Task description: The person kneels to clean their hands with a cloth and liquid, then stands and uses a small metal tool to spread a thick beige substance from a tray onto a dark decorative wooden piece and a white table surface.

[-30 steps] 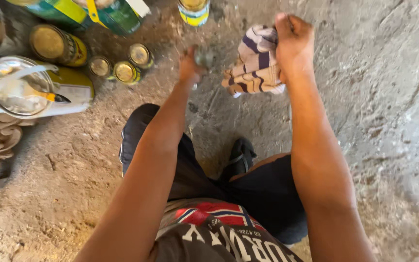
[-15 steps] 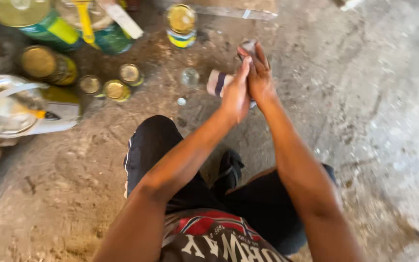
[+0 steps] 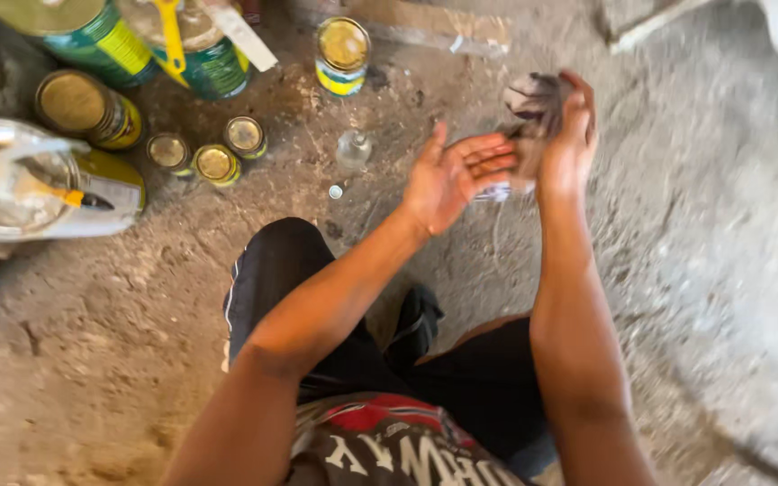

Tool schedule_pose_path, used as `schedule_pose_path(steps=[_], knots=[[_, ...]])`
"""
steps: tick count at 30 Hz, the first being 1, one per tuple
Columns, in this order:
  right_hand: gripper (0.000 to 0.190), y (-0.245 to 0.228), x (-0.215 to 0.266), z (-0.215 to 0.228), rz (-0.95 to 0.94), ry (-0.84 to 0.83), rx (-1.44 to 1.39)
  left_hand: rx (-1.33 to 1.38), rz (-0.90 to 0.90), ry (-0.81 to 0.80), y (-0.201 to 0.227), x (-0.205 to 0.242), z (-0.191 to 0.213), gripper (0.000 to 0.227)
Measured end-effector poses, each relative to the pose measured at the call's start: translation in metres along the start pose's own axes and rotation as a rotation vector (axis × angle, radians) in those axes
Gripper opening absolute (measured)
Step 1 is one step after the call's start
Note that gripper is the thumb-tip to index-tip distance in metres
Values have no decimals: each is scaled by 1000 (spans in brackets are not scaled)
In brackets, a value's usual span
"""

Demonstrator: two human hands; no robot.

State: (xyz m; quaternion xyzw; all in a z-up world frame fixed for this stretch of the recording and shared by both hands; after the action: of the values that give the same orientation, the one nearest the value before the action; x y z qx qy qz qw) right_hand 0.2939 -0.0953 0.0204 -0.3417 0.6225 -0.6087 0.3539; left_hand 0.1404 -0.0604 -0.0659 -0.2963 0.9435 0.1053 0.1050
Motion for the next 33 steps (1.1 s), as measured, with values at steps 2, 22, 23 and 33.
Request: schedule_pose_path(steps=[2, 22, 23, 33], knots=[[42, -10, 12, -40, 173, -430, 341, 7, -37, 98, 12, -1, 14, 91], [17, 15, 43, -96, 505, -122, 1130, -158, 23, 257, 21, 19, 29, 54], [16, 19, 40, -96, 468, -103, 1199, -230, 10, 319, 13, 18, 37, 51], [22, -15, 56, -108, 551, -432, 645, -58, -174, 389, 37, 22, 32, 21]])
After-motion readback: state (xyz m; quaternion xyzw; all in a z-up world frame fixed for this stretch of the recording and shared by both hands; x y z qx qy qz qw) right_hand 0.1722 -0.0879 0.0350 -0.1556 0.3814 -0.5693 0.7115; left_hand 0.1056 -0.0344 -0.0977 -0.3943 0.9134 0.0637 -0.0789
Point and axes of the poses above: each hand's wrist, its own x-axis away from the middle knuckle, its own z-axis out of the back of the hand, y = z × x, the point moved 3 cm from there along -x, towards the middle knuckle, and after that the axes turned 7 degrees about -y, right-handed, at the moved point
